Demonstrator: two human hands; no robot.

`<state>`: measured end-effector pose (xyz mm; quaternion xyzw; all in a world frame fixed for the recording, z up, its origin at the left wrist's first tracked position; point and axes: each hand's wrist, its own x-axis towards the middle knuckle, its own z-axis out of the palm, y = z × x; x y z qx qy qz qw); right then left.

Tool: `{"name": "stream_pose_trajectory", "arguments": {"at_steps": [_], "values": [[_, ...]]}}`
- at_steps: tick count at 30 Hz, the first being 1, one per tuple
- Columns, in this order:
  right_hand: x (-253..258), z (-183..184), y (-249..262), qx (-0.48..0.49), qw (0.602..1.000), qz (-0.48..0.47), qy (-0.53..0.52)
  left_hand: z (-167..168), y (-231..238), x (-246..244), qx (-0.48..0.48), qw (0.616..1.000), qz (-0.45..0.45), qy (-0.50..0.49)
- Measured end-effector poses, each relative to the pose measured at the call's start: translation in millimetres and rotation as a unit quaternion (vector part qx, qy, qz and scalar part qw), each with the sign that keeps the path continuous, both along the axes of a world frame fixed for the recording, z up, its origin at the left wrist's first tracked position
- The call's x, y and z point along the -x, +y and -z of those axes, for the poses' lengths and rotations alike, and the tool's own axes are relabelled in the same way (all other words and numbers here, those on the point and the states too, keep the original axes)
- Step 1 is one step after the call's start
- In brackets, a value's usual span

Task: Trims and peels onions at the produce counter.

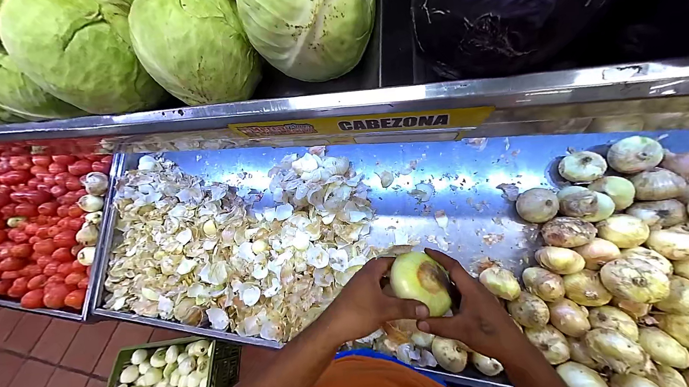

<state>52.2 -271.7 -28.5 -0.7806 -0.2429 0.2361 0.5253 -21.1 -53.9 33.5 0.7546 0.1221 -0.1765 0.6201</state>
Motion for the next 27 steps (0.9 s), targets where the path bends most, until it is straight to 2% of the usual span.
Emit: {"name": "stream_pose_trajectory", "arguments": {"at_steps": [3, 5, 8, 10, 11, 13, 15, 18, 20, 25, 27], "values": [[8, 1, -1, -0.081, 0.996, 0.018, 0.032, 10, 19, 1, 0.087, 0.996, -0.009, -0.026], [17, -3, 2, -0.123, 0.990, 0.028, 0.055, 27, 24, 2, 0.119, 0.988, -0.097, -0.006], [27, -6, 12, -0.136, 0.987, 0.043, 0.073, 52, 35, 2, 0.062, 0.978, -0.197, 0.027], [33, -3, 20, -0.107, 0.991, 0.059, 0.054, 49, 43, 5, -0.001, 0.977, -0.213, -0.007], [36, -1, 22, -0.088, 0.993, 0.067, 0.035, 41, 46, 9, -0.024, 0.982, -0.182, -0.045], [44, -2, 24, -0.068, 0.995, 0.073, -0.003, 21, 45, 13, -0.040, 0.990, -0.062, -0.119], [53, -8, 25, -0.066, 0.994, 0.075, -0.040, 13, 40, 10, -0.013, 0.992, 0.035, -0.124], [61, -12, 23, -0.062, 0.991, 0.086, -0.081, 38, 37, 2, 0.140, 0.978, 0.044, -0.146], [68, -9, 18, -0.039, 0.990, 0.099, -0.095, 56, 36, 0, 0.192, 0.967, 0.049, -0.158], [87, -9, 15, -0.039, 0.987, 0.113, -0.104, 80, 37, -1, 0.102, 0.982, 0.124, -0.102], [94, -12, 28, -0.029, 0.987, 0.127, -0.095, 87, 49, 4, 0.041, 0.989, 0.099, -0.104]]}}
